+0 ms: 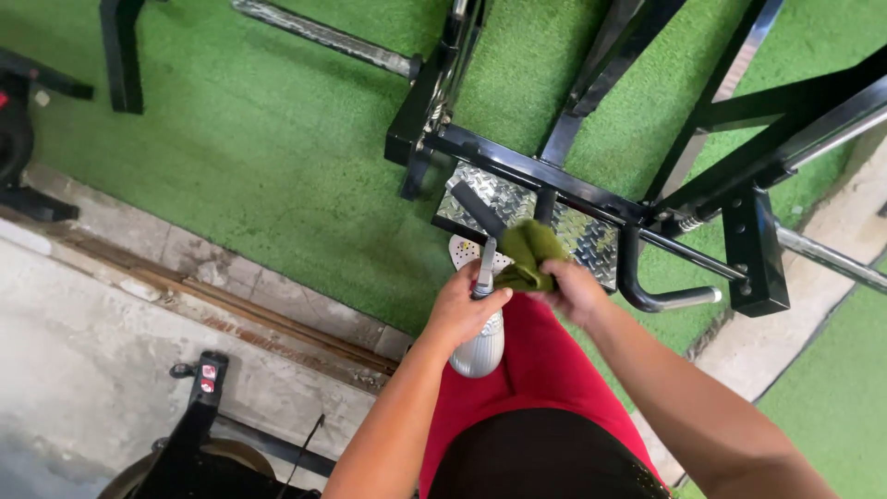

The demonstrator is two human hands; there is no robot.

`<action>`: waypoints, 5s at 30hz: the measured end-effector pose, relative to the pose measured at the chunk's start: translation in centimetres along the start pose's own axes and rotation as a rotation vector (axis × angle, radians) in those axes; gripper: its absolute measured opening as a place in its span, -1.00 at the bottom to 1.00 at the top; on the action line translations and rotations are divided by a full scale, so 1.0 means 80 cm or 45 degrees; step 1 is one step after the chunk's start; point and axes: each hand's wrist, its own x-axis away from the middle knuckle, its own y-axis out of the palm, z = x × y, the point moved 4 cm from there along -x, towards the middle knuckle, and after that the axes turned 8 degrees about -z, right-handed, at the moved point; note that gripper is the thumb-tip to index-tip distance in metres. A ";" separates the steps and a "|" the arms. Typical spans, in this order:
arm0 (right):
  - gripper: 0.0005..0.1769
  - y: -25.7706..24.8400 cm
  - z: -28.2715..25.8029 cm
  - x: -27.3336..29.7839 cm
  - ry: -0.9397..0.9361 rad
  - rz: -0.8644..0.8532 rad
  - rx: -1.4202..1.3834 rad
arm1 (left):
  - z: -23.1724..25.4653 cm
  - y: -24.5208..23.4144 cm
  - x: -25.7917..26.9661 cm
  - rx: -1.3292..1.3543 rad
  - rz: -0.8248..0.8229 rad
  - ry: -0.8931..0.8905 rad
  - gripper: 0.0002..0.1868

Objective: Cleaning gym equipment with a spray bottle and cloth.

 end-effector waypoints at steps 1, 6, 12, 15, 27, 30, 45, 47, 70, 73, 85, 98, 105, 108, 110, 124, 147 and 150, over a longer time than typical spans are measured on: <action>-0.58 0.006 -0.017 -0.001 0.003 -0.008 0.007 | -0.008 0.003 0.002 0.002 0.010 -0.001 -0.31; -0.51 0.044 -0.131 -0.022 -0.926 0.411 1.780 | -0.019 0.014 0.009 -0.049 0.076 0.036 -0.36; -0.37 0.034 -0.136 -0.107 -0.912 0.383 2.399 | -0.030 0.024 0.022 -0.038 0.088 -0.130 -0.42; -0.55 0.019 -0.119 -0.123 -0.491 0.257 2.234 | -0.025 0.028 0.032 0.064 0.108 -0.003 -0.40; -0.29 0.164 -0.063 -0.009 -1.083 -0.046 2.360 | -0.014 -0.001 0.046 0.103 0.256 0.002 -0.28; -0.44 0.167 -0.061 -0.085 -1.198 0.061 2.277 | -0.019 -0.015 0.049 0.141 0.277 -0.014 -0.28; -0.43 0.168 -0.070 0.016 -1.098 0.183 2.275 | 0.003 -0.168 0.019 -0.144 0.029 0.042 -0.24; -0.45 0.145 -0.050 0.023 -1.111 0.287 2.323 | 0.006 -0.207 0.016 -0.225 0.005 0.075 -0.21; -0.31 0.351 -0.123 -0.163 -1.261 0.967 1.279 | 0.022 -0.384 -0.067 -0.519 -0.376 0.040 -0.19; -0.29 0.371 -0.124 -0.202 -0.965 0.918 1.485 | 0.019 -0.381 -0.092 -0.573 -0.437 0.037 -0.17; -0.42 0.264 -0.241 -0.437 -0.553 0.850 1.394 | 0.000 -0.402 -0.313 -0.508 -0.653 -0.076 -0.19; -0.64 0.307 -0.338 -0.485 -0.481 1.013 1.362 | 0.030 -0.508 -0.428 -0.631 -0.477 -0.164 -0.22; -0.45 0.538 -0.297 -0.544 -0.626 0.239 1.217 | 0.030 -0.619 -0.423 -0.384 -0.104 -0.210 -0.38; -0.27 0.619 -0.318 -0.530 -1.130 0.361 2.034 | 0.043 -0.647 -0.426 -0.350 -0.097 -0.329 -0.40; -0.30 0.597 -0.327 -0.520 -0.970 0.343 2.021 | 0.043 -0.657 -0.431 -0.464 -0.124 -0.285 -0.40; -0.49 0.480 -0.232 -0.550 -0.314 1.239 1.517 | 0.066 -0.743 -0.450 -0.723 -0.477 -0.171 -0.23; -0.53 0.482 -0.285 -0.426 -0.019 1.161 1.231 | 0.115 -0.785 -0.415 -0.838 -0.565 -0.064 -0.24; -0.42 0.444 -0.240 -0.415 -0.225 1.248 1.055 | 0.136 -0.758 -0.390 -0.801 -0.563 -0.048 -0.19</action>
